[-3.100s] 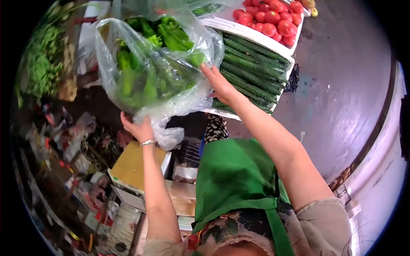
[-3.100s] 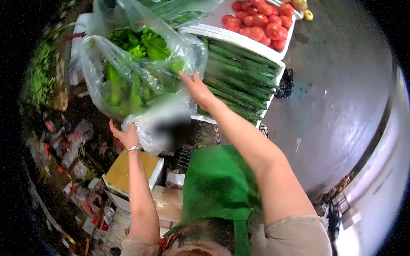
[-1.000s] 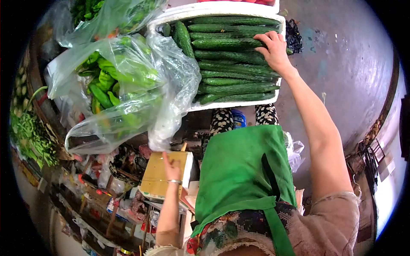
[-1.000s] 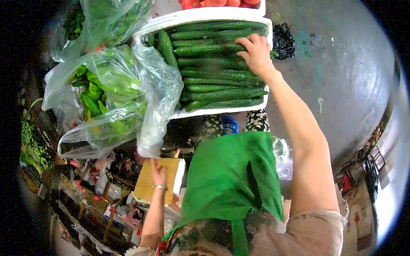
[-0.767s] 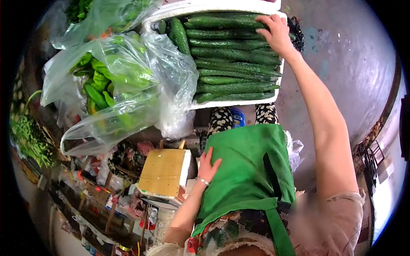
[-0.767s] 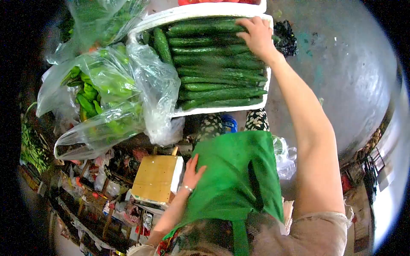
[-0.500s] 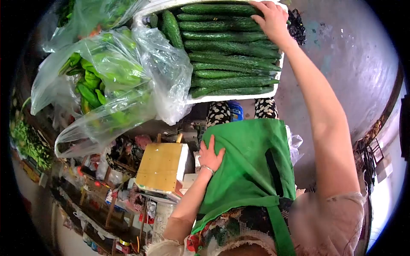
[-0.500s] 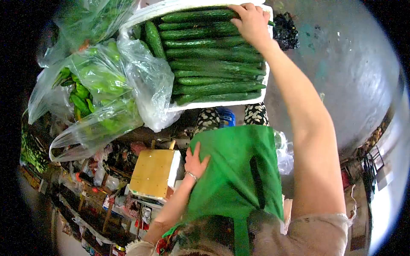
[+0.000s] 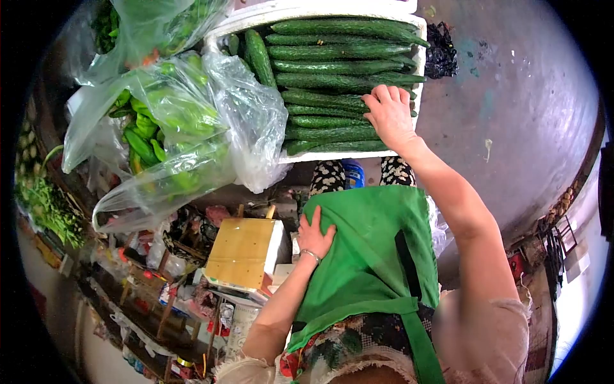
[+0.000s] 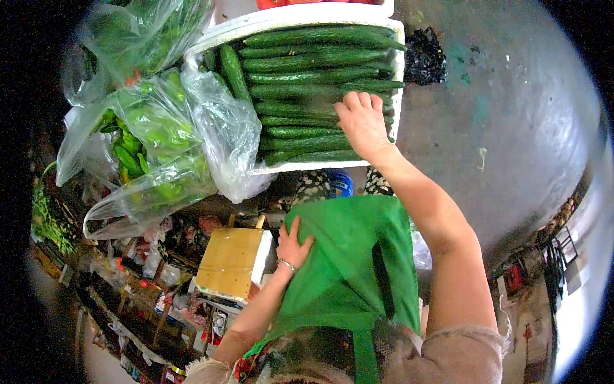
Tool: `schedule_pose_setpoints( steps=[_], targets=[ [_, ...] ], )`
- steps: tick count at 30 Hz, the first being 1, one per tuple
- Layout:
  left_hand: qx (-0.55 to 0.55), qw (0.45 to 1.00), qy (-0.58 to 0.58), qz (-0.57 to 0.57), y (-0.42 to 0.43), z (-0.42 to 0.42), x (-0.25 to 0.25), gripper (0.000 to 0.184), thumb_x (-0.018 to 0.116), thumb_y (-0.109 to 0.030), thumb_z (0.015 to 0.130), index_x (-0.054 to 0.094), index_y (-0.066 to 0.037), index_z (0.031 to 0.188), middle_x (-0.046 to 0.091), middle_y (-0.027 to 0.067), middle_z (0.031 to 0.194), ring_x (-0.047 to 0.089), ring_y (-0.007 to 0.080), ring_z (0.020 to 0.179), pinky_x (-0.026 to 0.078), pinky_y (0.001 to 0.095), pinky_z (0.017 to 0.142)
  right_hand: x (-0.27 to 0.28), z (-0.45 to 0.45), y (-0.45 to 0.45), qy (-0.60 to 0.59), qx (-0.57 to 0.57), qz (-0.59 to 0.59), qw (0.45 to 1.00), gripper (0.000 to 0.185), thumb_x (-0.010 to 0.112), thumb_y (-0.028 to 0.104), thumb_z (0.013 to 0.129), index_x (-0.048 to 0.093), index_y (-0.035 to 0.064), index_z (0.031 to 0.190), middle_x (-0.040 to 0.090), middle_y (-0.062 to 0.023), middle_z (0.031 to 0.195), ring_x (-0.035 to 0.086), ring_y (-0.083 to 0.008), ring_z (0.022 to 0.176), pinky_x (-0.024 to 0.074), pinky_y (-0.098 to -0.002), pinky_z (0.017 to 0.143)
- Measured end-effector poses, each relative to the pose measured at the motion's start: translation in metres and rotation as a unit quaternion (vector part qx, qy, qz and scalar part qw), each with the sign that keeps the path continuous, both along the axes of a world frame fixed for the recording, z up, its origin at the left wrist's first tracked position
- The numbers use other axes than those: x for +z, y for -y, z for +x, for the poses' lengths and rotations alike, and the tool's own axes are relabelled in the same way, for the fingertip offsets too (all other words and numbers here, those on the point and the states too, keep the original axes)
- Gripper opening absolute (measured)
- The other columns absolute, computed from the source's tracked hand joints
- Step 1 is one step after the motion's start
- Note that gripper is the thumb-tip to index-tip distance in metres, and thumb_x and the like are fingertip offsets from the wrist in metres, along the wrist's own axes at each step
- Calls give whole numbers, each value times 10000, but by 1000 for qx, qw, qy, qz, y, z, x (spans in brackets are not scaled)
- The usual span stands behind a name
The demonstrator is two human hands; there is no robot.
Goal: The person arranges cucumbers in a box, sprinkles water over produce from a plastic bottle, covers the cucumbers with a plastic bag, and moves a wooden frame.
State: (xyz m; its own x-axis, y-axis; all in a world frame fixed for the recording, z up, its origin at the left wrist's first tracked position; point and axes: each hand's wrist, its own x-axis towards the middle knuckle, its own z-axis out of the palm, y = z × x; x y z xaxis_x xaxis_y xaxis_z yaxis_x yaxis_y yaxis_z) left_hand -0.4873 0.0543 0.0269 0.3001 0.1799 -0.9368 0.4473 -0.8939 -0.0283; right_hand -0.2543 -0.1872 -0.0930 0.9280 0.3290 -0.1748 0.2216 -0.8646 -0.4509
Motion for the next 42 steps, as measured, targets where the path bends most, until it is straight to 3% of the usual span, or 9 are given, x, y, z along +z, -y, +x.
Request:
schedule_pose_setpoints(
  steps=[7,16,21,25,27,30,33,36,42],
  targets=[
    [-14,1000,4,7,4,3,0,763,643,-461,802,326,-256,1466,331,272,1422,466,450,1187,460,509,918,24,27,41,-3,-38,54,998,368,714,169,751,621,131,1105,534,-61,1034,495,-276,1000,373,-419,857],
    [-5,1000,11,14,3,-4,-4,770,648,-446,792,327,-255,1466,330,270,1426,446,449,1210,442,521,927,-30,101,36,121,-30,62,990,359,695,184,799,623,143,1149,557,-56,1058,503,-278,1012,394,-411,860],
    [37,999,3,-4,5,-3,0,775,639,-467,786,324,-273,1467,292,261,1450,408,449,1245,397,563,953,-8,92,24,160,-69,73,982,348,688,219,808,615,169,1145,572,-48,1071,509,-270,1030,385,-413,875],
    [16,1000,-16,12,6,6,0,769,645,-427,786,323,-276,1468,296,275,1460,425,450,1245,440,509,950,6,18,15,-13,42,116,992,308,703,196,767,607,109,1047,572,-98,994,526,-299,948,407,-416,821],
    [22,1000,-14,8,6,9,0,774,649,-426,781,323,-276,1467,300,272,1456,427,449,1243,440,506,951,7,-21,11,-75,93,102,988,359,725,205,754,605,99,1076,530,-89,1014,495,-284,998,396,-425,859],
    [51,999,-3,3,3,2,-2,772,643,-464,772,349,-265,1458,290,261,1451,397,450,1261,390,565,968,0,-42,5,-93,99,101,986,390,729,177,736,598,95,1094,521,-84,1014,492,-282,998,390,-425,863],
    [48,999,9,1,1,-3,-5,772,647,-463,769,355,-264,1455,292,262,1450,392,450,1266,392,567,968,-6,-46,1,-44,89,48,994,396,723,133,715,602,83,1089,515,-84,1006,488,-285,1003,387,-417,864],
    [19,1000,7,20,4,1,-3,773,655,-435,768,344,-276,1457,328,260,1439,434,454,1229,425,518,966,6,-40,3,-68,44,120,989,393,707,98,705,611,83,1086,515,-87,1007,487,-292,998,390,-408,854],
    [22,1000,7,12,2,1,-2,772,640,-462,768,345,-271,1456,334,270,1429,433,456,1230,417,527,972,38,-20,46,-108,33,183,977,382,699,80,725,596,46,1092,520,-131,1034,483,-336,995,415,-427,869]
  ],
)
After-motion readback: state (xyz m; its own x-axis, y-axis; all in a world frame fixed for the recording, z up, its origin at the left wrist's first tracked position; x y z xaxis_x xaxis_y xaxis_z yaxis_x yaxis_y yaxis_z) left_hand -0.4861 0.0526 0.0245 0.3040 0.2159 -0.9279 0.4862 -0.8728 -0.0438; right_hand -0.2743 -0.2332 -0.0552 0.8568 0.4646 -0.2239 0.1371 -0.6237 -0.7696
